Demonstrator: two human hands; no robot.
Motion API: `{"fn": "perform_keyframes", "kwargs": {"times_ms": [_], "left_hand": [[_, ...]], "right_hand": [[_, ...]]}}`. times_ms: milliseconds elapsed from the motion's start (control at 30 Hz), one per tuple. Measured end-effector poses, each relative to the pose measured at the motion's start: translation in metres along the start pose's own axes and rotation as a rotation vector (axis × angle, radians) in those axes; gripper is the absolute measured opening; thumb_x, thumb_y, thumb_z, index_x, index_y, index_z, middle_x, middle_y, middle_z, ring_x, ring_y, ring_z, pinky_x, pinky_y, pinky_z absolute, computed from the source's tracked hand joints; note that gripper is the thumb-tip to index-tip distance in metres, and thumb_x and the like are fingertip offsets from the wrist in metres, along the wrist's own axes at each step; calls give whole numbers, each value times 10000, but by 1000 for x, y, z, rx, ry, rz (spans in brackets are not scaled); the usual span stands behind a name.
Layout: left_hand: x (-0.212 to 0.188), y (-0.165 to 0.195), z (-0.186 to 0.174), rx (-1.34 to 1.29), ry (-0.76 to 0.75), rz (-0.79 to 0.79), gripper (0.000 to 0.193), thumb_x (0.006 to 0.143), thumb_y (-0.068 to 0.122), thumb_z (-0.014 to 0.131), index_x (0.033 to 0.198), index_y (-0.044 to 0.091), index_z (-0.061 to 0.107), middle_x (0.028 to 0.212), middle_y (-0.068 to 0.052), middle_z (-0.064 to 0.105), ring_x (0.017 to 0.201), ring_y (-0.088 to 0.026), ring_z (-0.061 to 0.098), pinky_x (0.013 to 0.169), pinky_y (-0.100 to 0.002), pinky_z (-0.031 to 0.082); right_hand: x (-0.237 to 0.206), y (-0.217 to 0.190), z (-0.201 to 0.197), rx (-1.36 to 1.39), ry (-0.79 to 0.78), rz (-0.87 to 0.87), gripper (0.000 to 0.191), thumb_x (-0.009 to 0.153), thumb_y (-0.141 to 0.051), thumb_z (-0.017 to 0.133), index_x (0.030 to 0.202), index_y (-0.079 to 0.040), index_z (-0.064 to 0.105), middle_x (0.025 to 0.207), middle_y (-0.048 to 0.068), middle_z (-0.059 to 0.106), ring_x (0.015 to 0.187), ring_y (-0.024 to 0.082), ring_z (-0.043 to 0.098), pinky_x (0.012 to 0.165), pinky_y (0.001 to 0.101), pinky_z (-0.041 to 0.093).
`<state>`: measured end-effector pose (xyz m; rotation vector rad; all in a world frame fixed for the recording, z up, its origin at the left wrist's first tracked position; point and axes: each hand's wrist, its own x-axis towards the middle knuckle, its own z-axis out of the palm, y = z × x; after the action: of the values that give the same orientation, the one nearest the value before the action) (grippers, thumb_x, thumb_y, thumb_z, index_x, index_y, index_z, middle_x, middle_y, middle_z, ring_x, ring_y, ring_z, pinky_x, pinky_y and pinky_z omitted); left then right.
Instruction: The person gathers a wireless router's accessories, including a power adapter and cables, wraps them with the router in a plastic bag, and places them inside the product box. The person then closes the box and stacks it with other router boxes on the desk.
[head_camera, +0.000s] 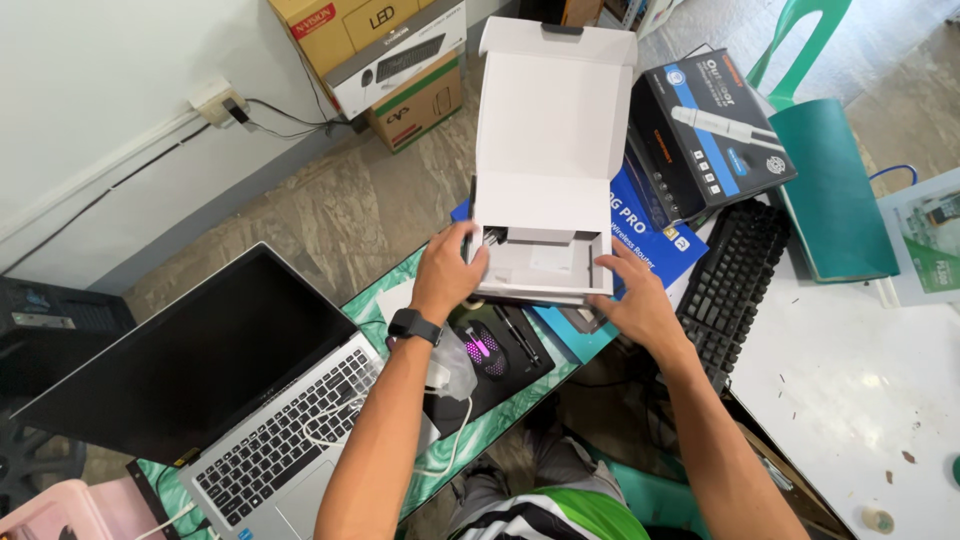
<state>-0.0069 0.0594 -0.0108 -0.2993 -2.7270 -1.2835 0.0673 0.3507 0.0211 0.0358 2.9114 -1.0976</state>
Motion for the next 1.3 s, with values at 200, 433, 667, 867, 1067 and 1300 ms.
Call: {"fn": "perform_keyframes", "kwargs": {"times_ms": [200, 433, 667, 867, 1067, 1300], "left_hand": [[34, 26, 14, 338, -140, 30, 986, 681, 177, 847, 1523, 58, 346, 1493, -199, 405, 1148, -492, 545, 901, -516, 512], [52, 18, 34, 382, -163, -31, 870, 706, 149, 857, 1452, 40, 423, 1434, -158, 438, 1180, -454, 574, 896, -513, 544], [75, 13, 53, 532, -133, 124, 920, 677, 189, 878, 1460, 87, 406, 1592, -194, 288, 1185, -479, 545, 926, -553, 498], [80, 2, 70, 680, -90, 195, 956, 698, 244, 857, 1512, 120, 370, 1553, -221, 292, 1225, -502, 529, 943, -591, 489], [86, -10, 73, 627, -110, 223, 896, 766, 89, 755, 1571, 103, 362, 1609, -260, 279, 1153, -498, 574, 910, -513, 544], [93, 4, 60, 566, -199, 218, 1016, 642, 222, 794, 1534, 34, 346, 1636, -195, 249, 1171, -559, 517, 972, -556, 488]], "right_hand": [[9, 4, 1, -31, 9, -51, 905, 711, -186, 874, 1483, 8, 444, 1553, 206, 419, 1445, 373, 398, 1167, 424, 349], [14, 5, 4, -21, -13, 5, 880, 704, -161, 877, 1468, -5, 470, 1591, 178, 392, 1449, 366, 393, 1157, 419, 375], [27, 11, -8, -48, -120, 77, 563, 844, -242, 757, 1342, -28, 605, 1570, 116, 478, 1417, 338, 490, 1146, 407, 432], [64, 10, -9, -62, 34, -119, 783, 837, -288, 803, 1463, 40, 465, 1572, 232, 376, 1426, 428, 387, 1148, 467, 339], [83, 6, -5, -127, -12, -39, 715, 806, -190, 739, 1441, 22, 488, 1595, 195, 354, 1397, 439, 405, 1129, 487, 358], [87, 25, 22, -184, 155, -177, 643, 807, -91, 645, 1416, 69, 512, 1514, 243, 420, 1317, 447, 442, 1115, 516, 387]]}}
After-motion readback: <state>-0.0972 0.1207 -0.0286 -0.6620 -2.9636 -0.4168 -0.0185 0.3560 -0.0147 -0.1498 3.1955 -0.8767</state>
